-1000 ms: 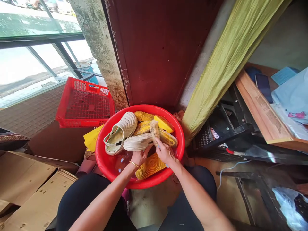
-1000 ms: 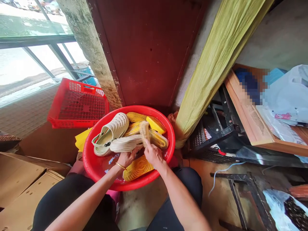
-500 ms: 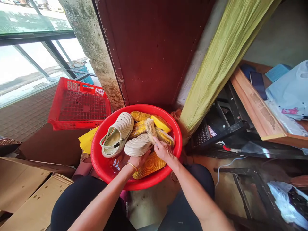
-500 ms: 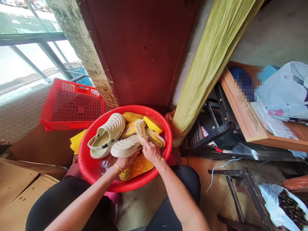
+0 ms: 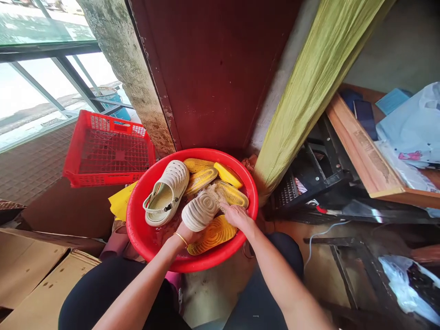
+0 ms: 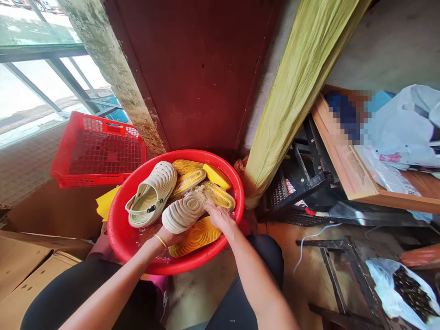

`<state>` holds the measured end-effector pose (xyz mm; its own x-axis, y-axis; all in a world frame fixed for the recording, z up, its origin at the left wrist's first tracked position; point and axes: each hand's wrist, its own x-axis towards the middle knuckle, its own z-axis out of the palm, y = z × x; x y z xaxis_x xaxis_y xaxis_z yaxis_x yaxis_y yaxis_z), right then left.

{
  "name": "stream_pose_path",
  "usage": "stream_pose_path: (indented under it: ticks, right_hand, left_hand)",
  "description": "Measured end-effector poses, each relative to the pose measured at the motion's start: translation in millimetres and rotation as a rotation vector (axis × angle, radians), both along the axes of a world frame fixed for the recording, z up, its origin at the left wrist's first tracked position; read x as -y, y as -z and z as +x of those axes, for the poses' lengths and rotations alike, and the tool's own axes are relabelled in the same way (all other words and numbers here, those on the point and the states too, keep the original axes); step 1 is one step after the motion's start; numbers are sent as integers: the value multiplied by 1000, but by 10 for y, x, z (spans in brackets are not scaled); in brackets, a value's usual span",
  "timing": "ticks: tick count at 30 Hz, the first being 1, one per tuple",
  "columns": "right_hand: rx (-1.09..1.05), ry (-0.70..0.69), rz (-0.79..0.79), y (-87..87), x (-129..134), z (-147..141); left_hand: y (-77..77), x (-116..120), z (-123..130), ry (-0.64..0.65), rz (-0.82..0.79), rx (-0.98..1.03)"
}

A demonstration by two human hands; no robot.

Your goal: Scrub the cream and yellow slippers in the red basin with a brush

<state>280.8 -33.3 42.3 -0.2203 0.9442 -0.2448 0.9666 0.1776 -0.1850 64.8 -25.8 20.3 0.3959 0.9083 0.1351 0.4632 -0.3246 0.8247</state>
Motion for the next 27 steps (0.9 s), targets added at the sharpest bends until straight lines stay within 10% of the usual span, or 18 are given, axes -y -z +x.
stream_pose_path:
  ticks: [4, 10, 20, 27]
  right_hand:
    - [-4, 24, -1, 40, 26, -31]
    - [-130, 49, 74, 136, -17, -119]
    - [-633, -248, 429, 42, 73, -494]
    - [-219, 107, 172, 202, -133, -421]
  left_hand:
    - [40, 143, -51, 31, -203, 205]
    - [-233, 269, -305, -400, -228, 540]
    - [-317, 130, -489, -80, -377, 579]
    - [-274, 91, -474, -185, -548, 880]
